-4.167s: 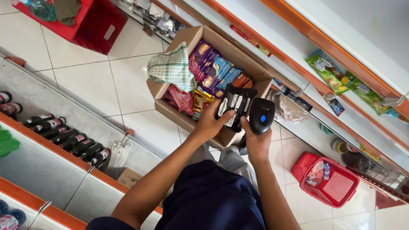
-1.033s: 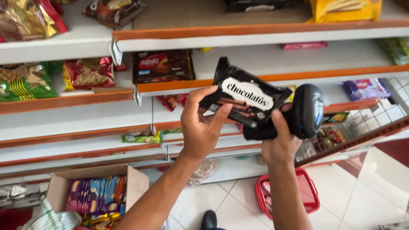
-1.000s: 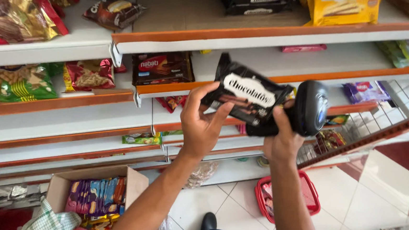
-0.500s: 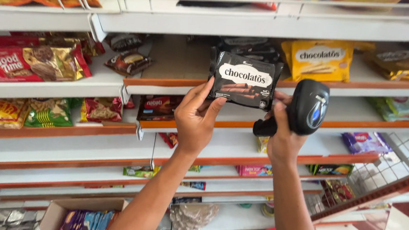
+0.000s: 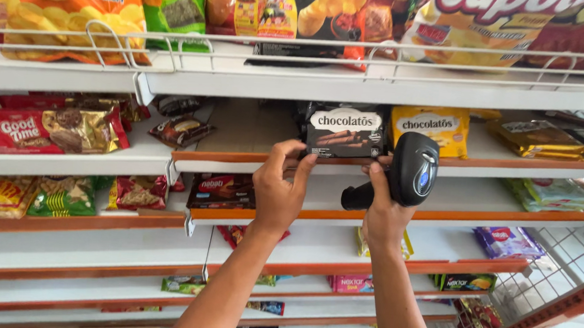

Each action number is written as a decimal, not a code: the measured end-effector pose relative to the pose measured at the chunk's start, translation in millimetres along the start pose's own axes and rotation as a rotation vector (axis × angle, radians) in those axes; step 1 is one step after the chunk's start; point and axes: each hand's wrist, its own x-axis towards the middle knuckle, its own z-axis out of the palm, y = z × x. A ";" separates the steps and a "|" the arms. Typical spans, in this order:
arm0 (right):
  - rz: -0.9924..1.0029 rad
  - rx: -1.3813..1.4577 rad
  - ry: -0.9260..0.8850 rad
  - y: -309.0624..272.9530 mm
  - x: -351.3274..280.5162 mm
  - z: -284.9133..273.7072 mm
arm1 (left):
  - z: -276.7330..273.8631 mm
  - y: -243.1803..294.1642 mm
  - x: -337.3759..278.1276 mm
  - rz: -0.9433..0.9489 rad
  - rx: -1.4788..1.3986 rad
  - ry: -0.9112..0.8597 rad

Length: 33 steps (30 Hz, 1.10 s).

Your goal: The person picks up snack packages from a box, scans them with a handheld barcode scanner, and places them onto a metal shelf in a store.

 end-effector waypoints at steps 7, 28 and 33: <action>0.052 -0.077 -0.050 -3.3 13.0 6.6 | -5.0 0.7 19.9 0.334 0.357 0.015; 0.046 -0.614 -0.145 -16.6 33.1 27.1 | -8.2 -15.0 48.1 0.419 0.499 0.032; 0.204 -0.462 -0.179 -30.9 37.5 36.0 | -10.1 -17.9 50.0 0.374 0.570 -0.051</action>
